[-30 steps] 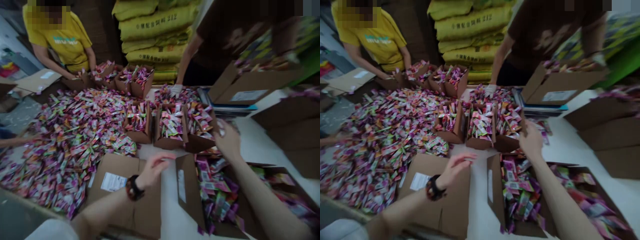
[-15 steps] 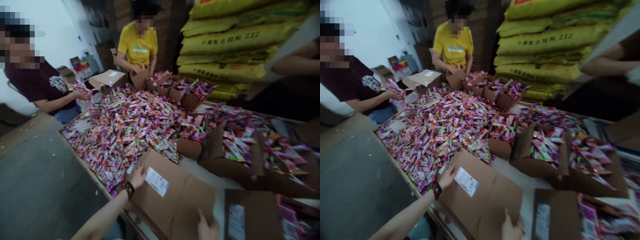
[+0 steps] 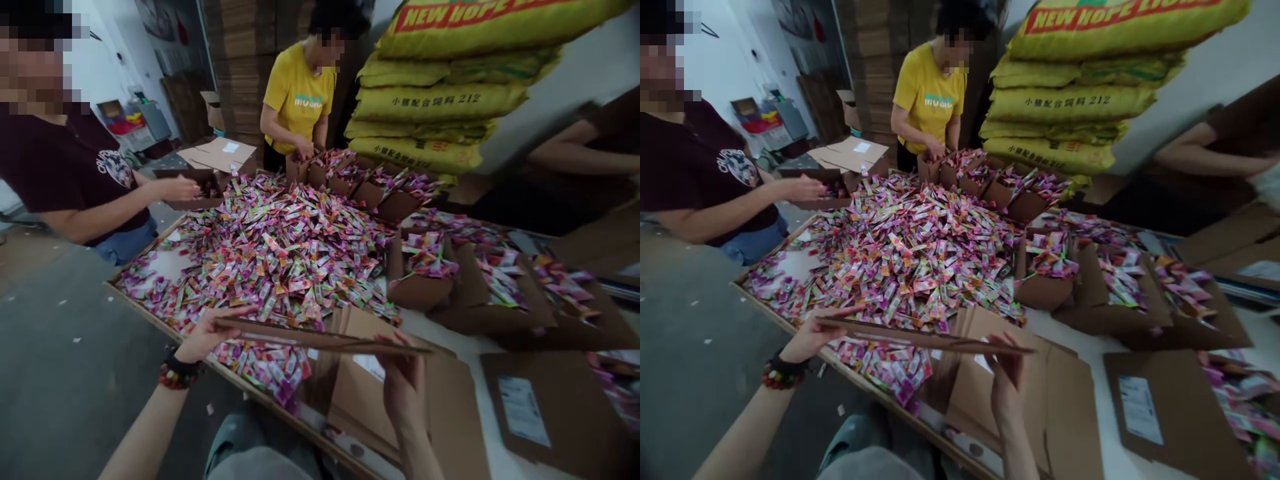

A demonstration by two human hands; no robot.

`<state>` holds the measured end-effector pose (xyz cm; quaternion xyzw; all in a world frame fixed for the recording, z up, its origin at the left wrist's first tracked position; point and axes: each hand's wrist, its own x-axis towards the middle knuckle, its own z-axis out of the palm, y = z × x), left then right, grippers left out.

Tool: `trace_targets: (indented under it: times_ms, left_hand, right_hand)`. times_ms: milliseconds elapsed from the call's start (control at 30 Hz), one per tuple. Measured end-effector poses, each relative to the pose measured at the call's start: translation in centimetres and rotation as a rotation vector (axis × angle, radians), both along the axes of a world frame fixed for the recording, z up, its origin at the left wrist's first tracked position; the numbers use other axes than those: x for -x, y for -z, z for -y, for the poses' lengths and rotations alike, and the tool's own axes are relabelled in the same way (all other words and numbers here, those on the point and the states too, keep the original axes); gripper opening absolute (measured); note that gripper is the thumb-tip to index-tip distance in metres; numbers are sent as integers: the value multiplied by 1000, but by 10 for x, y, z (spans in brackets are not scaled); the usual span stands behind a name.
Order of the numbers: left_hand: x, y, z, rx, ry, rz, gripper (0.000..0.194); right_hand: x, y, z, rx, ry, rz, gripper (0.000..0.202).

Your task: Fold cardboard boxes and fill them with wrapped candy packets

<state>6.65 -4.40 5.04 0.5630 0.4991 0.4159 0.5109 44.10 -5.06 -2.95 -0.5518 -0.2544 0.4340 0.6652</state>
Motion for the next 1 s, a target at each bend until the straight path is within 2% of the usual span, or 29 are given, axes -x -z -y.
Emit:
trace_targets:
  times_ms: [67,133,233,300,467,567,633,700,800,867,933,1000]
  left_hand:
    - [33,-17,14,-68,191,-128,34]
    - [55,-26,29,-102,265,-136,37]
    - [76,-29,49,-94,239,-8,38]
    - [86,-26,56,-127,186,-34,37]
    - [92,-12,59,-245,32,-323,47]
    - [87,-6,56,-269,-10,-370,48]
    - [86,-2,54,-246,-13,-351,47]
    - [87,0,53,-194,-14,-316,46]
    - [86,-1,56,-148,61,-312,53]
    - [80,-8,61,-159,174,-310,68]
    - [72,-20,67,-125,312,-260,75]
    - [68,-32,69,-38,392,-194,68]
  right_hand:
    - [49,-15,-22,-89,63,0,45]
    - [88,-27,-37,-78,117,14,42]
    - [126,-34,-42,-14,64,5,47]
    - [139,-31,-38,22,14,-27,49]
    - [144,-13,-36,257,12,-40,37]
    - [139,-1,-35,227,-8,-1,28]
    - [135,6,-31,173,-58,40,30]
    - [132,10,-24,191,-121,5,32]
    - [128,15,-15,389,-68,-133,32]
    - [127,16,-12,467,10,-186,33]
    - [126,15,-11,412,7,-207,32]
    - [124,13,-11,291,-63,-207,37]
